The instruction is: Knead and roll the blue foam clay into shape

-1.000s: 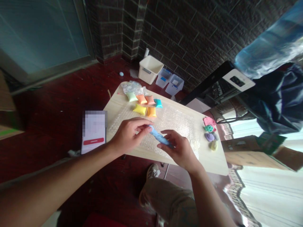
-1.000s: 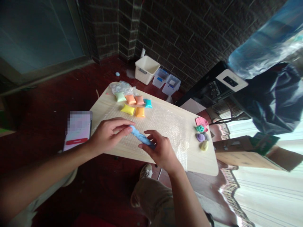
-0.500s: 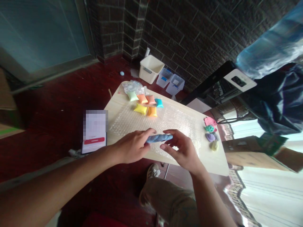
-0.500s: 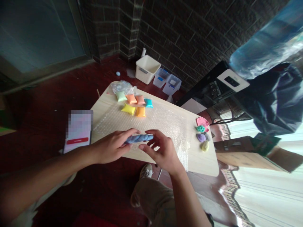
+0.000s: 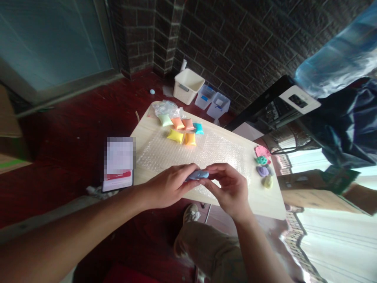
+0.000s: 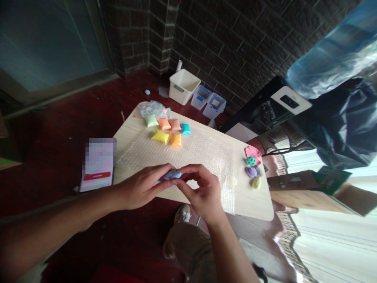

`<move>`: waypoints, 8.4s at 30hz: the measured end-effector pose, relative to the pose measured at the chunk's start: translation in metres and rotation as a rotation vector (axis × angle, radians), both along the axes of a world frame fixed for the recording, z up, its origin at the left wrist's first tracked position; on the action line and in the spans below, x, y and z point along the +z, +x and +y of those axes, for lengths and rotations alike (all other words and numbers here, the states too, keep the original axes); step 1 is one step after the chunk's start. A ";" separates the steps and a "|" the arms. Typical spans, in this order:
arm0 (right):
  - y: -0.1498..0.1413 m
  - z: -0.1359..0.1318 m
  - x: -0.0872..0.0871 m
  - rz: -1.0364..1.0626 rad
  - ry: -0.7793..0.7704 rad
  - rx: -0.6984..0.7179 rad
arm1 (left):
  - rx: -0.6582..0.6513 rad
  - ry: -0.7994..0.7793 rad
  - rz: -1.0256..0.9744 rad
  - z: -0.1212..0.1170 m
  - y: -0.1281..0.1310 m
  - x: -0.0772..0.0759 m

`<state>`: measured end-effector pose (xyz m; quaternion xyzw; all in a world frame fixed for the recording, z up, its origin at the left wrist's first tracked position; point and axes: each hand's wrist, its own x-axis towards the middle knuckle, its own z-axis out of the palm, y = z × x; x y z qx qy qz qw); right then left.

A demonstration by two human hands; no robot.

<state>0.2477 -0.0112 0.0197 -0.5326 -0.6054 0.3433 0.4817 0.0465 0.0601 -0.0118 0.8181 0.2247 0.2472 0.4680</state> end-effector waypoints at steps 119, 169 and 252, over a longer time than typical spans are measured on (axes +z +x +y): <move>-0.001 0.001 0.016 -0.348 0.056 0.094 | -0.029 -0.210 -0.005 0.005 -0.003 0.009; 0.001 0.001 0.006 -0.101 -0.215 -0.007 | 0.148 0.079 -0.036 -0.001 -0.001 -0.002; 0.012 0.001 0.009 -0.377 -0.021 0.167 | -0.060 -0.383 0.027 0.013 -0.004 0.006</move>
